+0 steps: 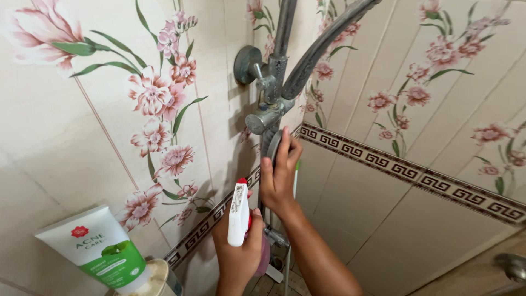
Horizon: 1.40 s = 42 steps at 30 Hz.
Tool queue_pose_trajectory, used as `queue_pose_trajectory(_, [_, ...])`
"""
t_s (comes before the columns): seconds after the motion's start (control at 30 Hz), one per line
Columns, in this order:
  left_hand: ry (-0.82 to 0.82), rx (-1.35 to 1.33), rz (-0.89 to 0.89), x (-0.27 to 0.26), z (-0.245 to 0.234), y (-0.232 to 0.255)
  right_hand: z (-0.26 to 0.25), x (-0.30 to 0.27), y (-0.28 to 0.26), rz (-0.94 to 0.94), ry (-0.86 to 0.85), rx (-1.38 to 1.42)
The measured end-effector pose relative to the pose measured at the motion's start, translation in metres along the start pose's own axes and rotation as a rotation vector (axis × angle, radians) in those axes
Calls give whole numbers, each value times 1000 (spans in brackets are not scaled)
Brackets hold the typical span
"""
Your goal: The person cleans a wall-mounted shower fixture and the surrounding tiled wall using a handheld brush and a spray bottle.
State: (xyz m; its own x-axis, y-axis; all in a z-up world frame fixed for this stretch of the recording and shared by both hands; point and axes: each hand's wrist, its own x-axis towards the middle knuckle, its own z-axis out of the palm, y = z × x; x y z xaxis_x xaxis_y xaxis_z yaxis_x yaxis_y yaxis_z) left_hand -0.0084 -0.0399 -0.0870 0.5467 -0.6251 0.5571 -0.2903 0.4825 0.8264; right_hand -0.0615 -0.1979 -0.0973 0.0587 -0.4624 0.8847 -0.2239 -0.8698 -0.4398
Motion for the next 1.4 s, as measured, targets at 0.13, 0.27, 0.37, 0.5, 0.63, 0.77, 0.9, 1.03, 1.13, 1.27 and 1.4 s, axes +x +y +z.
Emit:
queue_pose_trajectory(0.13, [39,13,-57,1,-1,-3,3,6,21,80,41,148])
queue_pose_trajectory(0.27, [127,150,18,6,3,-12,8,-29,65,271,-61,394])
queue_pose_trajectory(0.37, [199,135,-53,9,16,-21,9,-88,93,502,-170,522])
queue_pose_trajectory(0.5, [214,158,-85,11,32,-39,11,-138,117,581,-269,579])
queue_pose_trajectory(0.63, [214,200,-76,8,49,-53,0,-123,111,435,-284,450])
queue_pose_trajectory(0.77, [244,156,-113,2,66,-59,-1,-52,98,121,-140,365])
queue_pose_trajectory(0.9, [172,319,-63,-3,73,-51,2,-10,98,-132,-34,428])
queue_pose_trajectory(1.03, [127,372,-107,-9,82,-47,5,-51,124,-14,-133,552])
queue_pose_trajectory(1.13, [133,380,-140,-19,85,-58,4,-118,141,213,-264,644])
queue_pose_trajectory(1.27, [144,370,-296,-37,90,-82,-12,-175,160,345,-459,574])
queue_pose_trajectory(1.4, [124,329,-372,-54,96,-98,-19,-186,171,381,-541,598])
